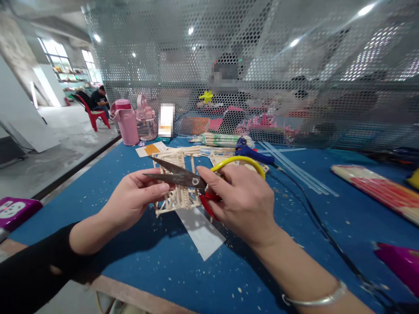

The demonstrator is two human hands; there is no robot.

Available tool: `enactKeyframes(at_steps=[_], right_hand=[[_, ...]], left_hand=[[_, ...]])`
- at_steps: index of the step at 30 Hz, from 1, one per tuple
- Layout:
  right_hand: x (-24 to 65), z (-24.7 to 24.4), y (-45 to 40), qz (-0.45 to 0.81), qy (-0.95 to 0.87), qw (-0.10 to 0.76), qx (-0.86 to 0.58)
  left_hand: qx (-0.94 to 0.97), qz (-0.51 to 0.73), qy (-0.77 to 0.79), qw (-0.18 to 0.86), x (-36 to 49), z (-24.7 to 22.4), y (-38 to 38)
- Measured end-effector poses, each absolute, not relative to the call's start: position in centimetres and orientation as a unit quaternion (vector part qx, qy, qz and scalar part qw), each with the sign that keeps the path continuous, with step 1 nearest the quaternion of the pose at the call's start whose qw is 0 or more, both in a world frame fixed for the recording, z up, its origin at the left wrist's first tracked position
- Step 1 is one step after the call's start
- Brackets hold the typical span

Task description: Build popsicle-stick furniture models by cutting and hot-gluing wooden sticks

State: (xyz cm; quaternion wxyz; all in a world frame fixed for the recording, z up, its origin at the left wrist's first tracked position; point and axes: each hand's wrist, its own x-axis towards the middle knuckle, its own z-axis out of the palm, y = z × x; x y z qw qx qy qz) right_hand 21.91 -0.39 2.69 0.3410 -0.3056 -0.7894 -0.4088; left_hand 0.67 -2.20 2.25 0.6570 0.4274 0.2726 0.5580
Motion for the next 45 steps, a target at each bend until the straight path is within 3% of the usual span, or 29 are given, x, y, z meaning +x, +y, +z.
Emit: enactKeyframes(at_steps=[20,45], right_hand=[[22.42,2.88,-0.81,-0.348,-0.821,0.363,-0.271],[21.82,2.84,-0.26,-0.386,-0.796,0.352,-0.305]], left_hand=[[0.428,0.547,0.267,0.668,0.84,2.25,-2.95],[0.404,0.56,0.315,0.651,1.05,2.27,-2.55]])
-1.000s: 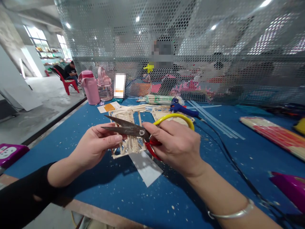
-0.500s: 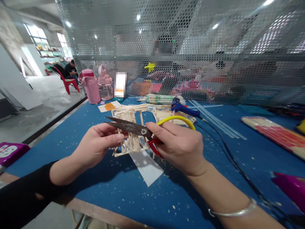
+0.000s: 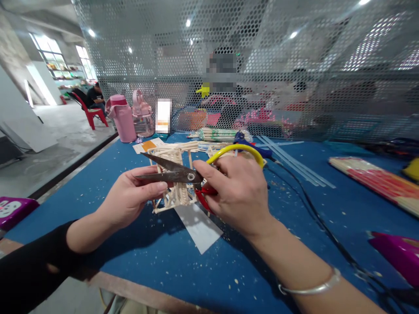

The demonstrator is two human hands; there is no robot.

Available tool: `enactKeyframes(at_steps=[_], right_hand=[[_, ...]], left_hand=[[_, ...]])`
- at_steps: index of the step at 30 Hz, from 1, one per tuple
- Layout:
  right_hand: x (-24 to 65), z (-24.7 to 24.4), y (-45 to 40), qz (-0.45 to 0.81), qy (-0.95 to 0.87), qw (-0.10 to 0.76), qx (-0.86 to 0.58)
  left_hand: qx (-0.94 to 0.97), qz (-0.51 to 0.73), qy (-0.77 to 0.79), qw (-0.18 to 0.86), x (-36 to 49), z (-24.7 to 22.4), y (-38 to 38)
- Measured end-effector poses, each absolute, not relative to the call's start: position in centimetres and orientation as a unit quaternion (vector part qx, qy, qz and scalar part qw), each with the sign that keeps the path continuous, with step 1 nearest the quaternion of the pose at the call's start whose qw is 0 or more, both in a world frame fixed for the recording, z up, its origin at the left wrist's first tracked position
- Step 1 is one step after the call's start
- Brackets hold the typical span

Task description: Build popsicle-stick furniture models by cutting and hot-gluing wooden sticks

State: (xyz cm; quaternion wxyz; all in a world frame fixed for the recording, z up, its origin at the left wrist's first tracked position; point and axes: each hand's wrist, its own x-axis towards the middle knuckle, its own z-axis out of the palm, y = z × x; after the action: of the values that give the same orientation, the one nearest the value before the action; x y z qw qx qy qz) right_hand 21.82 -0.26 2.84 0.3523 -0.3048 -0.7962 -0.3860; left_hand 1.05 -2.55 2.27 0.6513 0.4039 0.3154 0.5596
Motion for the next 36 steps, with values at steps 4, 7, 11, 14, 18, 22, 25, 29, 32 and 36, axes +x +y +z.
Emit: enactKeyframes(at_steps=[4,7,11,14,18,22,25,29,32,36], right_hand=[[21.7,2.9,-0.3,-0.38,-0.8,0.355,-0.3],[21.7,3.0,-0.6,-0.375,-0.8,0.36,-0.301],[21.6,2.8,-0.7,-0.361,-0.807,0.354,-0.305],[21.3,2.3,-0.6,-0.281,-0.812,0.391,-0.33],[20.8,1.9,-0.7,-0.095,-0.724,0.562,-0.388],[20.6,2.3,-0.9,0.11,-0.705,0.598,-0.364],[20.4,2.1,-0.8,0.149,-0.715,0.586,-0.351],[19.8,1.5,-0.9,0.145,-0.709,0.593,-0.353],[19.6,1.1,-1.0,0.146,-0.707,0.593,-0.357],[20.1,0.8,-0.2,0.13,-0.679,0.625,-0.364]], left_hand=[[0.417,0.56,0.301,0.65,0.9,2.1,-2.5],[0.434,0.56,0.286,0.645,0.8,2.1,-2.6],[0.453,0.553,0.284,0.639,0.8,2.2,-2.6],[0.466,0.56,0.284,0.623,0.6,2.4,-2.5],[0.51,0.56,0.285,0.587,0.1,2.6,-2.0],[0.576,0.509,0.319,0.555,-0.3,2.4,-1.4],[0.617,0.468,0.32,0.546,-0.3,2.1,-1.3],[0.672,0.451,0.352,0.471,0.3,1.7,-2.0],[0.736,0.439,0.371,0.358,0.4,1.7,-2.4],[0.713,0.526,0.398,0.236,-1.6,1.6,0.0]])
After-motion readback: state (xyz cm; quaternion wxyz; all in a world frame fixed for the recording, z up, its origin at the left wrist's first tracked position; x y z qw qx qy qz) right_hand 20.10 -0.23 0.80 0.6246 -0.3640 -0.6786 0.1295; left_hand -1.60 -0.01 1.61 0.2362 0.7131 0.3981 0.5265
